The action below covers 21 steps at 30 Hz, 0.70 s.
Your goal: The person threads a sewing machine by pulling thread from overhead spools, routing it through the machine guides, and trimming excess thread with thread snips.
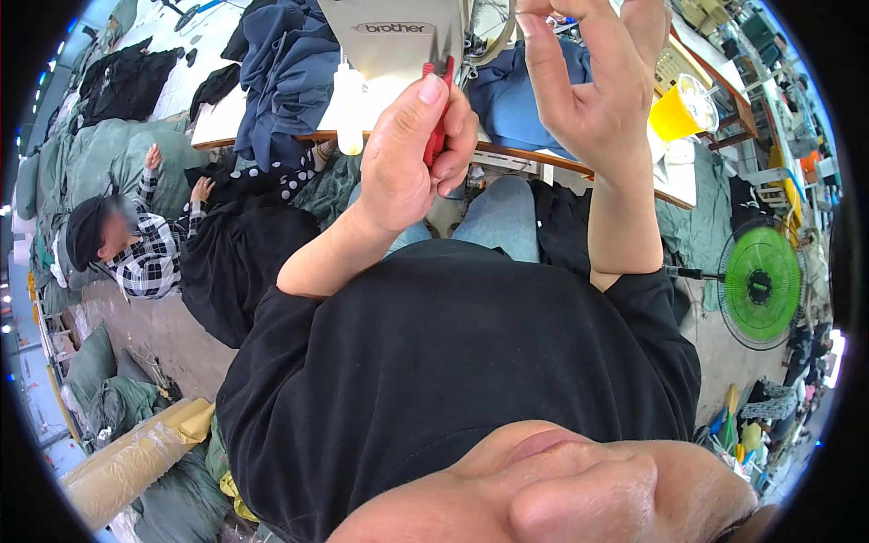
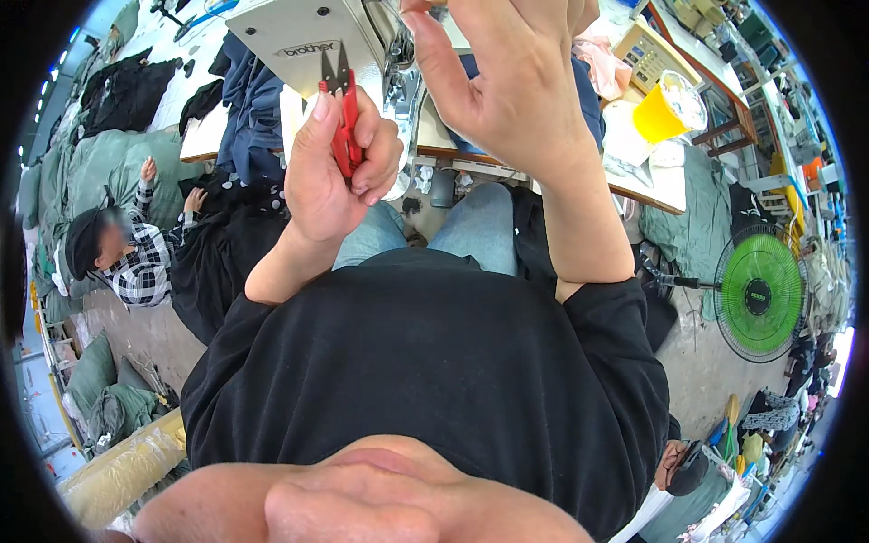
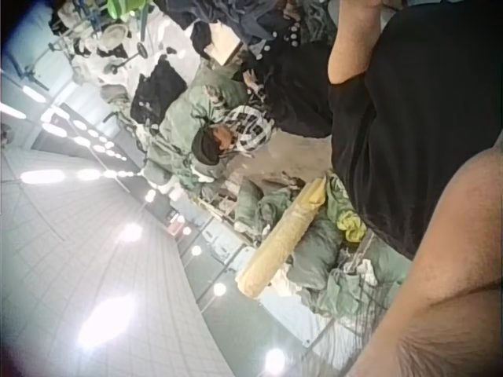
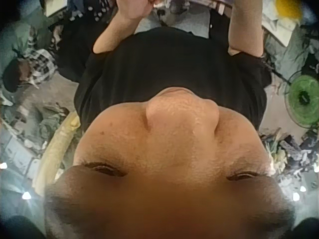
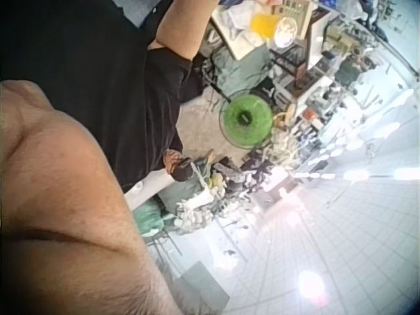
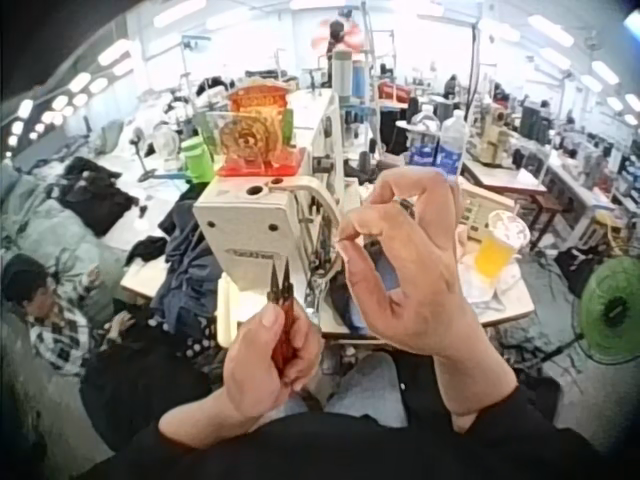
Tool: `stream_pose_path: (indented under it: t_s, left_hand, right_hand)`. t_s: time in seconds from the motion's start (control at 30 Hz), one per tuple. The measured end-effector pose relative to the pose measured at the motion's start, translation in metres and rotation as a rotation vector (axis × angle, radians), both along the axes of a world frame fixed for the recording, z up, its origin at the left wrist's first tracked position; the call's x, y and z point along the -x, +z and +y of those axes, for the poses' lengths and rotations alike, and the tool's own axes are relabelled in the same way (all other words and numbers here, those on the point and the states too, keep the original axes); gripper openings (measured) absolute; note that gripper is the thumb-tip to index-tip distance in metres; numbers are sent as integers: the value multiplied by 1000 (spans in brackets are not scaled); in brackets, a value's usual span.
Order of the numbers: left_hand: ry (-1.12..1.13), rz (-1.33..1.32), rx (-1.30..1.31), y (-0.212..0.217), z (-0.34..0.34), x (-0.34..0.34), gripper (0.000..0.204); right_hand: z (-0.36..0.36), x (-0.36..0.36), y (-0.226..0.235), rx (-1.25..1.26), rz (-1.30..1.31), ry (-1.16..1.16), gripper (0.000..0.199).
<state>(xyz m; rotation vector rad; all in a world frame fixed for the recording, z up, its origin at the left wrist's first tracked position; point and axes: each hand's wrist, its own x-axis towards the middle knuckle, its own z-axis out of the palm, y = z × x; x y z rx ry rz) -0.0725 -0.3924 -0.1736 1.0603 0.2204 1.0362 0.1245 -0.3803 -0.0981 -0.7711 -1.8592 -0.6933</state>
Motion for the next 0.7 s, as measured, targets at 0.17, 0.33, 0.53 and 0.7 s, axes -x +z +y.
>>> stream_pose_path:
  t_s: [0.17, 0.33, 0.53, 0.7]
  left_hand:
    - [73, 166, 19, 15, -2, -2, 48]
    - [114, 248, 26, 19, -2, -7, 49]
    - [69, 212, 56, 14, -3, -8, 46]
    - [63, 212, 59, 15, -3, -10, 44]
  right_hand:
    - [-6, -2, -10, 95, 72, 103, 12]
    - [-9, -8, -20, 103, 69, 94, 13]
    - [-11, -10, -31, 121, 106, 106, 13]
    - [-11, -8, -31, 128, 116, 111, 13]
